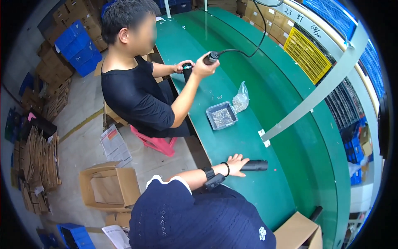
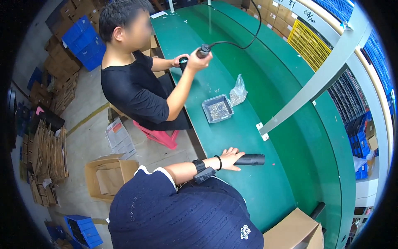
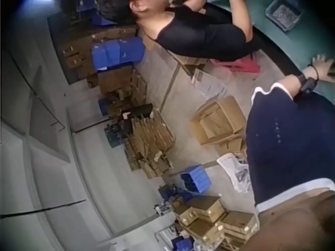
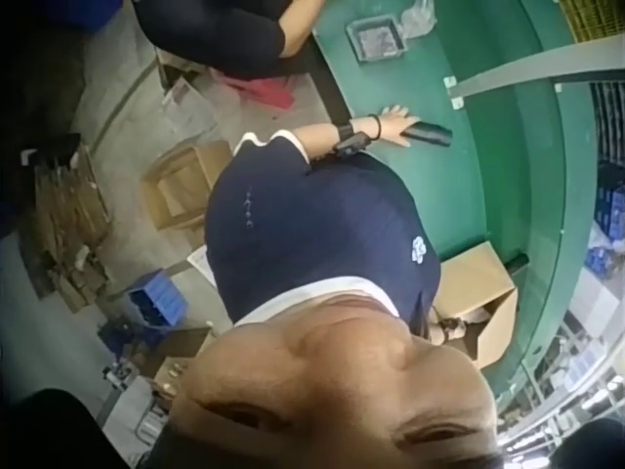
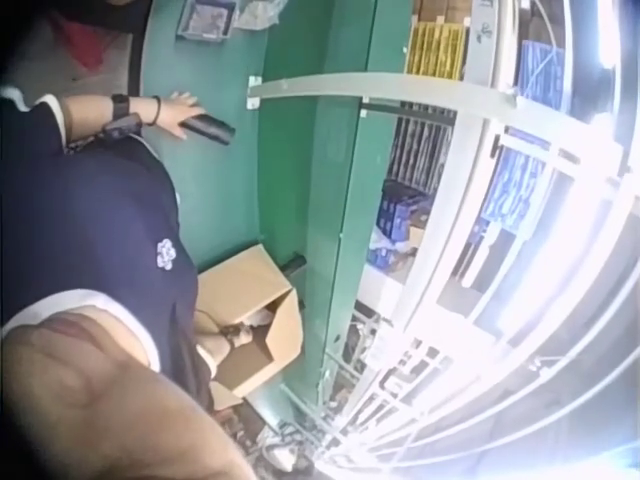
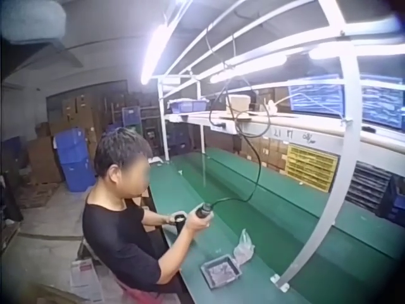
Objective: The person picks up a black cylinder, inserts a white paper liner, and presses a black cap onto the end before placing it in a box.
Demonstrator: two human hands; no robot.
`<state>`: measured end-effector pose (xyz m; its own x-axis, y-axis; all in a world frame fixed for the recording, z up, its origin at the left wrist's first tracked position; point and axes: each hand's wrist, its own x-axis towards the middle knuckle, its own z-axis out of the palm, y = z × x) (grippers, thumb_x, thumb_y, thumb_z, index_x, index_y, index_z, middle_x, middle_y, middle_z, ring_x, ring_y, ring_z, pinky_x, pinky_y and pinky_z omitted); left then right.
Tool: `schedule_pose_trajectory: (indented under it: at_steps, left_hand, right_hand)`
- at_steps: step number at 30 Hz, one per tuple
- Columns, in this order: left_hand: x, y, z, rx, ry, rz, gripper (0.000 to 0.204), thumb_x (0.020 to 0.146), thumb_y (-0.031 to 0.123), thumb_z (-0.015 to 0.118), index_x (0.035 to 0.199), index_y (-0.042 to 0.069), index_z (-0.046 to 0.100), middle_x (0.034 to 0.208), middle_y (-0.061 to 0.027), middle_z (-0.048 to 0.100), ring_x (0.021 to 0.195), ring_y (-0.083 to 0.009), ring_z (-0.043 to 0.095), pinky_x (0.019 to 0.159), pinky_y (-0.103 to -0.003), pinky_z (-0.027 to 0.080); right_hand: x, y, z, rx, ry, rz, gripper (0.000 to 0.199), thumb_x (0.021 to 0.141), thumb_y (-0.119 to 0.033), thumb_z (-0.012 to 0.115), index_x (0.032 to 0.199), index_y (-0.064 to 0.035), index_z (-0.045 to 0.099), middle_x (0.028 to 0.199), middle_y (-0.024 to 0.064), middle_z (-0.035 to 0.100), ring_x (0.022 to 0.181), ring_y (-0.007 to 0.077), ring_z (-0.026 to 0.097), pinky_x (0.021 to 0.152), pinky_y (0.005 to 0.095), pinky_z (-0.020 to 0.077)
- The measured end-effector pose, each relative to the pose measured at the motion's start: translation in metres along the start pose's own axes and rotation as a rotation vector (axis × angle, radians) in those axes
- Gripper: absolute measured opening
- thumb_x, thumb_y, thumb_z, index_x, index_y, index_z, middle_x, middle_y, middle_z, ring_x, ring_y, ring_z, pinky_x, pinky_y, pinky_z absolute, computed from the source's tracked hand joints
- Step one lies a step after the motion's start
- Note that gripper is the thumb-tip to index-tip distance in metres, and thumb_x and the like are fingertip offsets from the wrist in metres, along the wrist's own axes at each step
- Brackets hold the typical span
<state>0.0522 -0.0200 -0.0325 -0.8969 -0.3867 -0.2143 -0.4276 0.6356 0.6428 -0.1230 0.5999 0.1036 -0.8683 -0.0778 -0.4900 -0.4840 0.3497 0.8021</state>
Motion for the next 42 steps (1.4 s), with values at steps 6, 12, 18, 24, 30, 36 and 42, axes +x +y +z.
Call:
schedule_pose_trajectory:
  at_steps: [6,12,18,24,30,36,42]
  left_hand:
    - [0.009,-0.003,0.0,-0.029,0.016,-0.021,0.083,0.065,0.039,0.078,0.136,0.016,0.041,0.12,-0.0189,0.043,0.115,-0.0359,0.039,0.088,-0.047,0.035]
    - [0.012,-0.009,0.006,-0.068,0.062,0.007,0.081,0.065,0.038,0.077,0.135,0.015,0.042,0.121,-0.0206,0.043,0.116,-0.0369,0.038,0.089,-0.049,0.035]
    - [0.008,-0.015,0.0,-0.073,0.102,-0.023,0.077,0.067,0.036,0.076,0.134,0.015,0.044,0.122,-0.0205,0.043,0.117,-0.0369,0.037,0.091,-0.049,0.036]
    - [0.008,-0.011,-0.004,-0.099,0.089,-0.038,0.07,0.072,0.029,0.074,0.133,0.012,0.045,0.125,-0.021,0.042,0.118,-0.0368,0.037,0.092,-0.048,0.036]
    - [0.009,-0.014,-0.001,-0.093,0.124,-0.026,0.068,0.072,0.028,0.074,0.132,0.012,0.047,0.124,-0.02,0.042,0.117,-0.0356,0.038,0.091,-0.047,0.036]
    - [0.007,-0.021,0.002,-0.101,0.128,-0.03,0.064,0.073,0.028,0.073,0.13,0.012,0.049,0.123,-0.02,0.043,0.117,-0.0355,0.038,0.091,-0.047,0.036]
    - [0.005,-0.022,0.001,-0.096,0.134,-0.034,0.062,0.073,0.028,0.073,0.128,0.011,0.051,0.122,-0.0209,0.044,0.117,-0.0361,0.038,0.091,-0.047,0.036]
  right_hand:
    - [0.027,-0.007,0.004,-0.132,-0.228,0.065,0.031,0.09,-0.042,0.051,0.106,-0.0219,0.069,0.116,-0.0023,0.065,0.107,0.0069,0.06,0.082,0.023,0.0498]
    - [0.023,-0.008,0.051,0.047,0.491,0.271,0.03,0.087,-0.041,0.056,0.102,-0.0197,0.069,0.114,-0.0001,0.066,0.106,0.0101,0.061,0.08,0.0253,0.0511]
    - [0.001,-0.004,0.021,-0.018,0.917,0.244,0.028,0.086,-0.04,0.056,0.097,-0.0187,0.07,0.108,0.0021,0.068,0.103,0.0132,0.063,0.08,0.0258,0.0517]
    - [0.056,-0.003,0.071,0.135,-0.16,0.108,0.028,0.088,-0.034,0.053,0.097,-0.0135,0.07,0.103,0.0056,0.068,0.095,0.0162,0.065,0.076,0.0264,0.0529]
    - [0.044,-0.014,0.041,0.403,-0.093,0.208,0.027,0.087,-0.033,0.055,0.097,-0.012,0.07,0.102,0.0064,0.069,0.093,0.0171,0.065,0.075,0.0275,0.0533]
    - [0.031,-0.018,0.023,0.631,-0.042,0.292,0.027,0.086,-0.032,0.056,0.096,-0.0105,0.069,0.1,0.0071,0.069,0.09,0.018,0.066,0.074,0.0287,0.0537]
    - [0.024,-0.021,0.014,0.839,0.01,0.368,0.026,0.085,-0.03,0.058,0.095,-0.009,0.069,0.098,0.0078,0.069,0.088,0.0189,0.066,0.073,0.0299,0.0542]
